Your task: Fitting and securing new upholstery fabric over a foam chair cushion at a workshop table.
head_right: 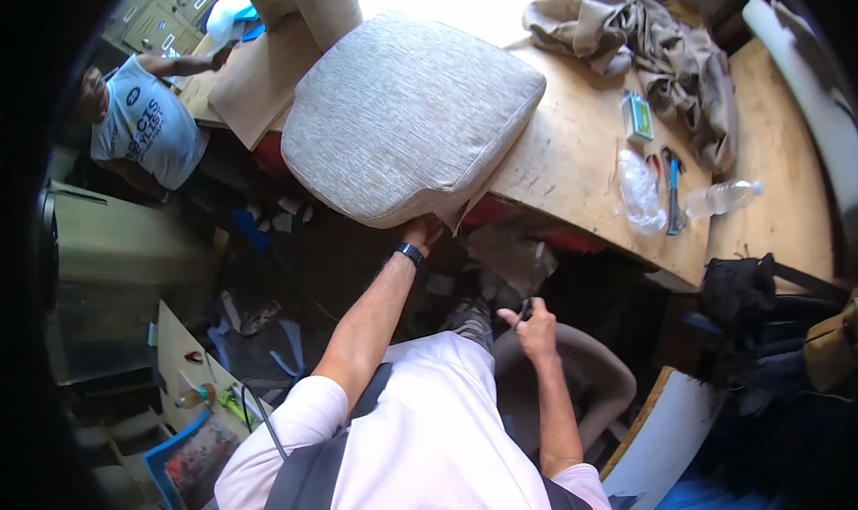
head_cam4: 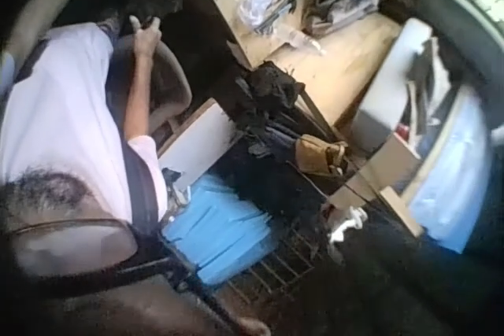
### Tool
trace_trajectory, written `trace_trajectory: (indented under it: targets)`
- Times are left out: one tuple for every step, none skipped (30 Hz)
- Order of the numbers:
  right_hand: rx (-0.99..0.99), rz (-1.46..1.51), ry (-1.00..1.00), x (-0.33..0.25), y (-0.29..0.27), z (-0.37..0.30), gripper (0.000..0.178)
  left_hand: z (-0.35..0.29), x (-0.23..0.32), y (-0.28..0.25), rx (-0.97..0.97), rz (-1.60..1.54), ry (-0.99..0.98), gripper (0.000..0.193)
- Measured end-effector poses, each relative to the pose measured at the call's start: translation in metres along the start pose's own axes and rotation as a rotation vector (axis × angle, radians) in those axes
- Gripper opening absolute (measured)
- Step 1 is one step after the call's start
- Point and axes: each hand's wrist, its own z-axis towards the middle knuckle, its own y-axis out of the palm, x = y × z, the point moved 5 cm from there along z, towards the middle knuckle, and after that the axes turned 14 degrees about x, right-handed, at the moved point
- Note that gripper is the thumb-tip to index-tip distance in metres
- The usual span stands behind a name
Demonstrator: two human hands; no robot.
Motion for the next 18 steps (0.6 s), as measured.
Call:
trace_trajectory:
  targets:
    - [0.047,-0.043,0.0,-0.005,-0.021,0.018,0.056,-0.003,0.0,-0.002,-0.113,-0.007,0.023,0.02]
    - [0.066,-0.09,0.02,-0.006,-0.037,0.04,0.058,-0.004,-0.002,-0.009,-0.178,-0.019,0.064,0.021]
    - [0.067,-0.138,0.001,-0.014,-0.051,0.065,0.059,0.0,-0.003,-0.02,-0.234,-0.034,0.115,0.024]
    - [0.072,-0.27,0.025,-0.012,-0.065,0.091,0.061,-0.014,-0.003,-0.018,-0.323,-0.013,0.058,0.028]
    - [0.122,-0.307,0.007,-0.007,-0.077,0.117,0.065,-0.028,0.001,-0.017,-0.334,-0.015,0.048,0.028]
    - [0.145,-0.361,0.009,-0.007,-0.088,0.142,0.067,-0.046,0.002,-0.015,-0.438,-0.089,-0.072,0.027]
    - [0.153,-0.54,-0.045,0.027,-0.093,0.179,0.06,-0.061,0.003,-0.008,-0.547,-0.164,-0.194,0.027]
    - [0.18,-0.476,-0.135,0.063,-0.1,0.218,0.059,-0.068,0.002,0.002,-0.572,-0.143,-0.198,0.032]
    - [0.093,-0.491,-0.098,0.072,-0.102,0.249,0.058,-0.068,0.001,0.006,-0.559,-0.151,-0.204,0.032]
    - [-0.054,-0.528,0.09,0.04,-0.092,0.264,0.057,-0.061,0.002,-0.001,-0.499,-0.131,-0.137,0.033]
    - [-0.068,-0.604,0.054,0.035,-0.096,0.282,0.059,-0.059,0.003,0.007,-0.473,-0.1,-0.085,0.034]
    - [-0.089,-0.676,0.009,0.029,-0.098,0.299,0.064,-0.057,0.005,0.012,-0.484,-0.141,-0.037,0.034]
    - [-0.111,-0.711,-0.089,0.023,-0.097,0.311,0.066,-0.05,-0.001,0.012,-0.451,-0.19,-0.048,0.034]
    - [-0.068,-0.712,-0.146,0.015,-0.095,0.325,0.068,-0.048,-0.005,0.011,-0.418,-0.241,-0.057,0.034]
    - [-0.025,-0.714,-0.192,0.002,-0.096,0.332,0.071,-0.054,-0.005,0.014,-0.408,-0.309,-0.094,0.033]
    - [0.022,-0.632,-0.302,-0.014,-0.096,0.346,0.073,-0.062,-0.004,0.02,-0.432,-0.406,-0.131,0.033]
    - [0.024,-0.458,-0.294,-0.02,-0.089,0.366,0.074,-0.07,-0.002,0.024,-0.455,-0.504,-0.165,0.032]
    - [0.038,-0.284,-0.279,-0.025,-0.084,0.39,0.075,-0.083,0.011,0.032,-0.441,-0.58,-0.162,0.03]
